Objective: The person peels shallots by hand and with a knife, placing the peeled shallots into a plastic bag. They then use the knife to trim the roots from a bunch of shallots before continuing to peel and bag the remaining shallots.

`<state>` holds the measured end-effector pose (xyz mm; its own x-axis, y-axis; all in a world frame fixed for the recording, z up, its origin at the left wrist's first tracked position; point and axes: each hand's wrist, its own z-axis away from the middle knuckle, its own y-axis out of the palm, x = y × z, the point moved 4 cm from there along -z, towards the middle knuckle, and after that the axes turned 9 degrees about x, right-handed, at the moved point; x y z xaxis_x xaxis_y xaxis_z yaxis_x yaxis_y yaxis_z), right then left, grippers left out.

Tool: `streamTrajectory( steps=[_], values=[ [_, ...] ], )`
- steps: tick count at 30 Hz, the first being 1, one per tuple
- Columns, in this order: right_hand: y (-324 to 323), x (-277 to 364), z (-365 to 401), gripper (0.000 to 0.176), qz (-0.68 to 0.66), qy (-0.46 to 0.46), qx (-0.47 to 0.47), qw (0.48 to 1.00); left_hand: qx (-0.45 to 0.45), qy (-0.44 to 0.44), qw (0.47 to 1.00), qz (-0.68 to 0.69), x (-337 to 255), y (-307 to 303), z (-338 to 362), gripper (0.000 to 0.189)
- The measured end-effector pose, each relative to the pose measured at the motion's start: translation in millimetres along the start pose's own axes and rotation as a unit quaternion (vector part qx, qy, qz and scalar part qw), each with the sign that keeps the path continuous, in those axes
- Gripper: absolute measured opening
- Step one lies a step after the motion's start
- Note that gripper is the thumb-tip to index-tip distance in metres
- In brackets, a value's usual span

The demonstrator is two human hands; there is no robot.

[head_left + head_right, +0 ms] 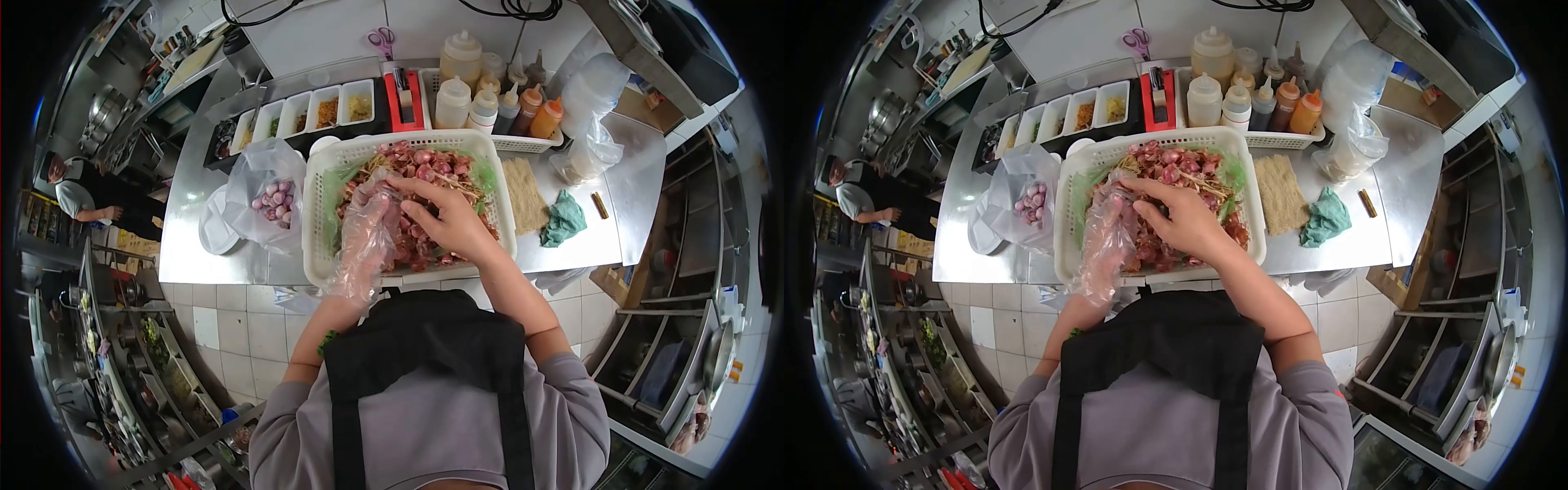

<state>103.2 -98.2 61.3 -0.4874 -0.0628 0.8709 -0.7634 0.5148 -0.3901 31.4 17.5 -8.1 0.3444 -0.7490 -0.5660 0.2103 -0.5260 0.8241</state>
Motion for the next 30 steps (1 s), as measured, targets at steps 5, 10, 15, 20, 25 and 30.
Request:
streamTrajectory(
  steps=[5,10,15,20,25,30],
  values=[
    [-1.1,2.8,-4.3,0.03,-0.008,-0.009,-0.003,1.0,-0.015,0.036,0.997,-0.067,-4.6,-1.6,1.1,0.024],
    [-1.7,-1.0,-6.6,0.023,0.002,-0.018,-0.009,1.0,-0.029,0.049,0.99,-0.132,-5.8,0.6,1.8,0.016],
    [-4.0,-23.8,-9.2,0.02,-0.16,0.023,0.018,0.987,-0.009,0.025,0.992,-0.125,-13.8,20.0,6.6,0.021],
    [-11.4,-28.6,-8.0,0.021,-0.235,0.065,0.015,0.97,0.012,0.005,0.996,-0.084,-7.6,11.5,4.9,0.028],
    [-27.1,-27.3,-6.6,0.024,-0.045,0.047,-0.044,0.997,0.052,-0.027,0.998,-0.008,-6.4,14.4,4.7,0.025],
    [-33.9,5.3,-1.6,0.034,-0.048,0.074,0.008,0.996,0.087,-0.021,0.993,0.075,-1.9,9.3,0.6,0.029]
  ],
)
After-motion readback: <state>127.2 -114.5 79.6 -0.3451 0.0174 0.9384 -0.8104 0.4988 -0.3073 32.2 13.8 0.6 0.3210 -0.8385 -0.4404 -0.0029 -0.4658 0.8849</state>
